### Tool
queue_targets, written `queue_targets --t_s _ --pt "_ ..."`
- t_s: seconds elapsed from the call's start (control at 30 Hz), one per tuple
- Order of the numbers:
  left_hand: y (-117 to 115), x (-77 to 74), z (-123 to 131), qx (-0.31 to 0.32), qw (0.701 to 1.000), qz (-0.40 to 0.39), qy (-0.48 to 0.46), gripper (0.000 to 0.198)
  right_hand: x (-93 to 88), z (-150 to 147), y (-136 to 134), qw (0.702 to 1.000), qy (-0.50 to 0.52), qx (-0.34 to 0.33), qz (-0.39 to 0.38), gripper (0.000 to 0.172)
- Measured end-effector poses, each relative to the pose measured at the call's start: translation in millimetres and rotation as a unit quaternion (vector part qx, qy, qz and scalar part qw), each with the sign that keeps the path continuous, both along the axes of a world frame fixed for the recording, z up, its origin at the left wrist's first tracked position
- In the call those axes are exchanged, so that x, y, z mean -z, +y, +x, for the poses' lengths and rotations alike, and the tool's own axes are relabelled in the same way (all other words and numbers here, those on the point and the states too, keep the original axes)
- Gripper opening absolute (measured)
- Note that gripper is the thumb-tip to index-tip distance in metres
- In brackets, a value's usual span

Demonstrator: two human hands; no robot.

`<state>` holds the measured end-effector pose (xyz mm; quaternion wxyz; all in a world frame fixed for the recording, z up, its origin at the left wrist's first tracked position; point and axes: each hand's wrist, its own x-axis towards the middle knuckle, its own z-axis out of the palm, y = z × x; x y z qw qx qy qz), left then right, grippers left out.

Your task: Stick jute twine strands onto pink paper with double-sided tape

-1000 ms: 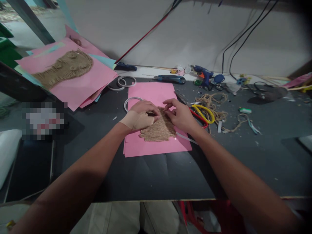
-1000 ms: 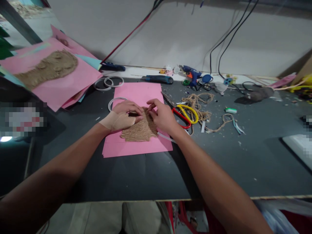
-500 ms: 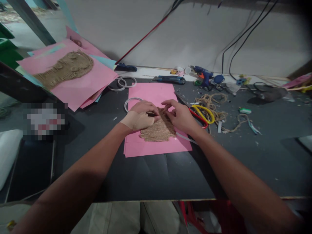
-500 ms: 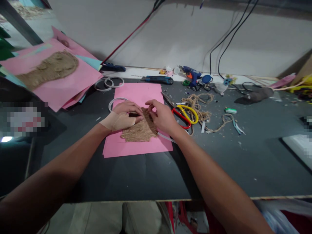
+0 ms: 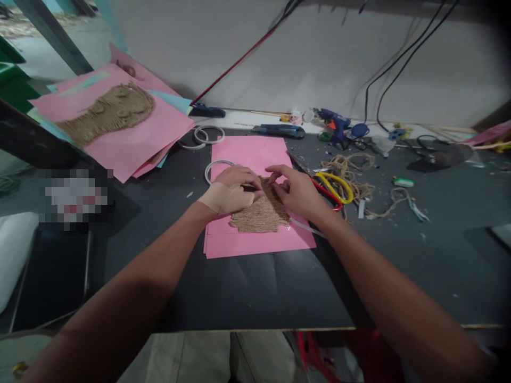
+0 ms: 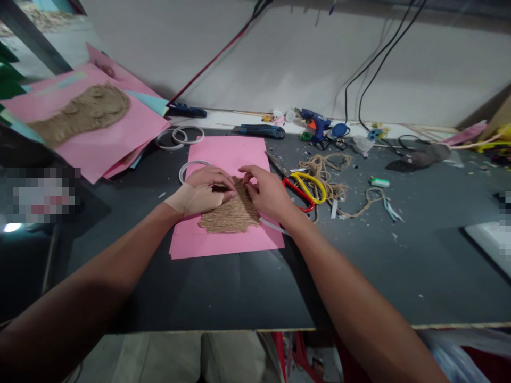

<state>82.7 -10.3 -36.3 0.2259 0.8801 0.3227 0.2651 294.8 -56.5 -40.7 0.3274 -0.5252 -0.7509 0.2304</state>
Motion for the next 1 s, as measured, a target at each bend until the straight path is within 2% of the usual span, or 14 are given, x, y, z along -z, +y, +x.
queue_targets --t_s 0.27,0.73,1.0 --pt "0.7 0.3 0.5 -0.002 1.0 0.007 0.009 0.008 -2.1 -0.2 0.1 0.999 -0.034 -0.002 0.001 0.042" --pt "-0.7 2.0 0.4 0.0 1.0 0.006 -0.026 0.006 3.2 0.5 6.5 1.0 -0.018 0.004 -0.009 0.033" --pt "-0.5 1.1 0.4 -0.001 1.0 0.006 -0.026 0.008 3.2 2.2 7.3 0.998 -0.052 -0.01 0.026 0.032"
